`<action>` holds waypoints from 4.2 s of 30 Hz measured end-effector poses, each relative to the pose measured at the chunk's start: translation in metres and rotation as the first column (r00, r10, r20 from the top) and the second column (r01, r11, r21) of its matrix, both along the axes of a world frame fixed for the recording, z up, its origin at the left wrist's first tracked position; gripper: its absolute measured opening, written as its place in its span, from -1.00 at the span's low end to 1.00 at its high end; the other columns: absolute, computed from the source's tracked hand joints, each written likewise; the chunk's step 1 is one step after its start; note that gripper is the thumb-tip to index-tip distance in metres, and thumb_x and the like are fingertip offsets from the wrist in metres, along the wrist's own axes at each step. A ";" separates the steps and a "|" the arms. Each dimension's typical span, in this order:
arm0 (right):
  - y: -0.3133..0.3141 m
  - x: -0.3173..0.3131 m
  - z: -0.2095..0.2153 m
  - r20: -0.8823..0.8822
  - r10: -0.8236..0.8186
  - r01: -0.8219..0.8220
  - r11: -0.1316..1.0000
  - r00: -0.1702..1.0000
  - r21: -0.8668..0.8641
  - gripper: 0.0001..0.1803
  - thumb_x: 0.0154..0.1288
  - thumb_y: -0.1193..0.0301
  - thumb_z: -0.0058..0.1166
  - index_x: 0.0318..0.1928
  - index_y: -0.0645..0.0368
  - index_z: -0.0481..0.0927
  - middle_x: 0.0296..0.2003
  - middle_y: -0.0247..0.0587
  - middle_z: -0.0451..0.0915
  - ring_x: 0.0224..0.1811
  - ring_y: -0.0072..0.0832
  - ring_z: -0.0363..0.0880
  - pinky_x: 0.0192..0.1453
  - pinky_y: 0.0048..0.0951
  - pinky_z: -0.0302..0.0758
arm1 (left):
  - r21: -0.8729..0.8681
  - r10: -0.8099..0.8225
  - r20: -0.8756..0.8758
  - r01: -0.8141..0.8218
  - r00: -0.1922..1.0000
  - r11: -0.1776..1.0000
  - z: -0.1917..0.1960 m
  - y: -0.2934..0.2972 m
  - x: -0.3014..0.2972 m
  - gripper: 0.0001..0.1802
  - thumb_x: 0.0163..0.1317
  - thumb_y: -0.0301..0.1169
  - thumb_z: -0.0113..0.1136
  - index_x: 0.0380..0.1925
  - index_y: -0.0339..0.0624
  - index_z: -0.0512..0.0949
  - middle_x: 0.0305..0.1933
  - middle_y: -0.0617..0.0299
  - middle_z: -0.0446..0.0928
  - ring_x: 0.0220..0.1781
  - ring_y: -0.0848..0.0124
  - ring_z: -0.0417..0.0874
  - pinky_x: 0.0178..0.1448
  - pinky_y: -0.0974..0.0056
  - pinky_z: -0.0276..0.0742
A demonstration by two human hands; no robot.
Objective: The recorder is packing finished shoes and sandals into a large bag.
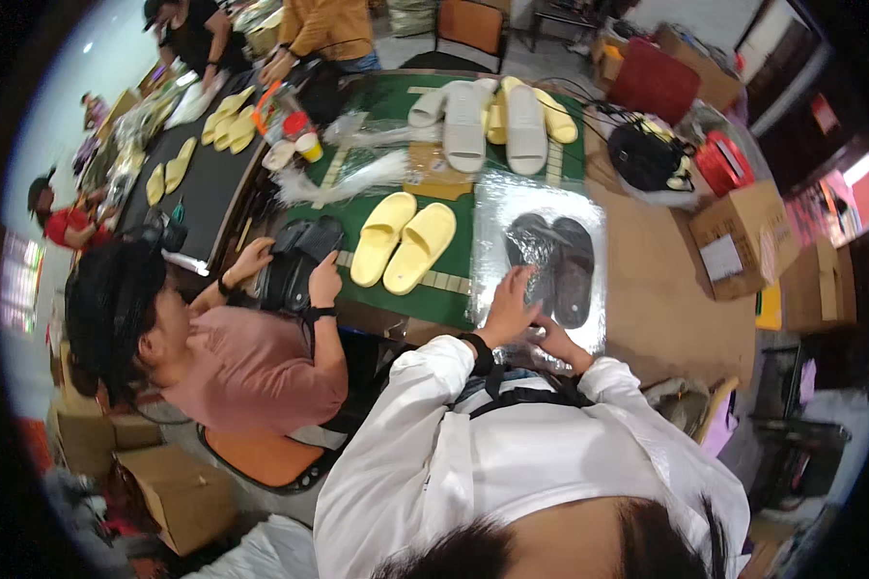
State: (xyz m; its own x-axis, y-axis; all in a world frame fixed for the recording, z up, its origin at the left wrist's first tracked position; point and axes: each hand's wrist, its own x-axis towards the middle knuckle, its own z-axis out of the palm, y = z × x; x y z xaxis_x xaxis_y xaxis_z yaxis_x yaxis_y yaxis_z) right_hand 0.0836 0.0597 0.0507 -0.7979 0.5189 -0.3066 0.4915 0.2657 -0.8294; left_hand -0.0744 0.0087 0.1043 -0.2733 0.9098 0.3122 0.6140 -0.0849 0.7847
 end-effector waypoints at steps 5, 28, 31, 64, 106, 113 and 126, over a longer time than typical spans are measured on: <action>0.001 -0.002 0.032 0.015 -0.106 0.107 0.962 0.994 -0.250 -0.43 0.07 0.50 0.02 0.13 0.25 0.20 0.03 -0.04 0.36 0.05 -0.27 0.37 0.08 -0.35 0.30 | 0.033 -0.070 0.238 0.064 0.969 0.997 0.013 0.008 0.005 -0.28 -0.08 -0.43 0.19 0.11 -0.21 0.10 0.03 -0.04 0.18 0.00 0.13 0.30 0.08 0.17 0.25; 0.024 0.002 0.071 -0.243 -0.620 0.315 0.650 0.746 -0.692 -0.56 0.32 0.15 -0.29 0.01 0.20 0.42 -0.19 -0.37 0.49 -0.20 -0.63 0.41 -0.12 -0.56 0.33 | -0.168 -0.432 -0.490 0.404 0.757 0.899 0.044 0.018 -0.061 -0.63 -0.01 -0.23 0.11 -0.19 -0.13 0.41 -0.35 0.13 0.42 -0.25 0.17 0.46 -0.16 0.17 0.34; 0.031 0.007 0.101 -0.288 -0.604 0.463 0.775 0.743 -0.431 -0.58 0.32 0.14 -0.26 -0.10 0.20 0.51 -0.28 -0.41 0.50 -0.23 -0.61 0.38 -0.08 -0.56 0.28 | -0.185 -0.370 -0.603 0.327 0.707 0.927 0.056 0.018 -0.075 -0.82 0.01 -0.31 0.06 -0.38 -0.11 0.43 -0.45 0.20 0.43 -0.32 0.23 0.49 -0.23 0.20 0.36; 0.086 0.111 0.084 -0.100 -0.514 0.523 0.826 0.852 0.211 -0.65 0.21 0.30 -0.10 -0.11 0.33 0.46 -0.23 -0.19 0.52 -0.20 -0.51 0.44 -0.07 -0.52 0.33 | -0.103 0.041 -0.502 -0.107 0.864 0.989 0.004 0.011 -0.111 -0.88 0.07 -0.38 -0.03 -0.44 -0.16 0.43 -0.51 0.11 0.42 -0.43 0.13 0.49 -0.36 0.11 0.41; -0.029 0.013 -0.025 0.340 -0.060 -0.044 0.956 0.938 0.289 -0.45 0.00 0.33 0.00 0.05 0.20 0.25 0.10 0.18 0.14 -0.07 0.07 0.38 -0.05 -0.12 0.41 | -0.037 0.580 0.629 -0.726 0.517 0.687 -0.024 0.089 -0.149 -0.70 0.02 -0.58 -0.14 -0.23 -0.37 0.48 -0.26 0.10 0.44 -0.25 0.35 0.43 -0.09 0.38 0.30; -0.018 0.018 -0.041 0.312 0.100 -0.180 0.954 0.945 0.241 -0.45 0.00 0.32 0.05 0.05 0.17 0.26 0.08 0.26 0.14 -0.08 0.08 0.38 -0.02 -0.13 0.39 | 0.087 0.587 0.512 -0.717 0.627 0.691 0.063 0.089 -0.117 -0.65 0.04 -0.57 -0.12 -0.12 -0.17 0.46 -0.24 0.11 0.20 -0.24 0.30 0.28 -0.11 0.36 0.25; -0.004 0.023 -0.053 0.438 0.222 -0.303 0.945 0.871 0.124 -0.19 -0.04 0.21 0.12 0.19 0.24 0.06 0.19 0.41 -0.14 0.24 0.10 -0.01 0.27 -0.25 0.10 | 0.493 0.313 0.275 -0.413 0.909 0.766 0.126 0.053 -0.019 -0.67 -0.01 -0.64 -0.02 -0.17 -0.21 0.40 -0.13 0.01 0.17 -0.15 0.12 0.26 -0.04 0.24 0.18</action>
State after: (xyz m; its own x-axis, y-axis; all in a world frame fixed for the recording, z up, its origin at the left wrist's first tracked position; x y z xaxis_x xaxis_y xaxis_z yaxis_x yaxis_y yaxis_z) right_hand 0.1069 0.0552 -0.0024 -0.7340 0.3869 -0.5582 0.6680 0.5596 -0.4905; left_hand -0.0937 0.0614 0.2304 -0.6415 0.4357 0.6314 0.5491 -0.3140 0.7745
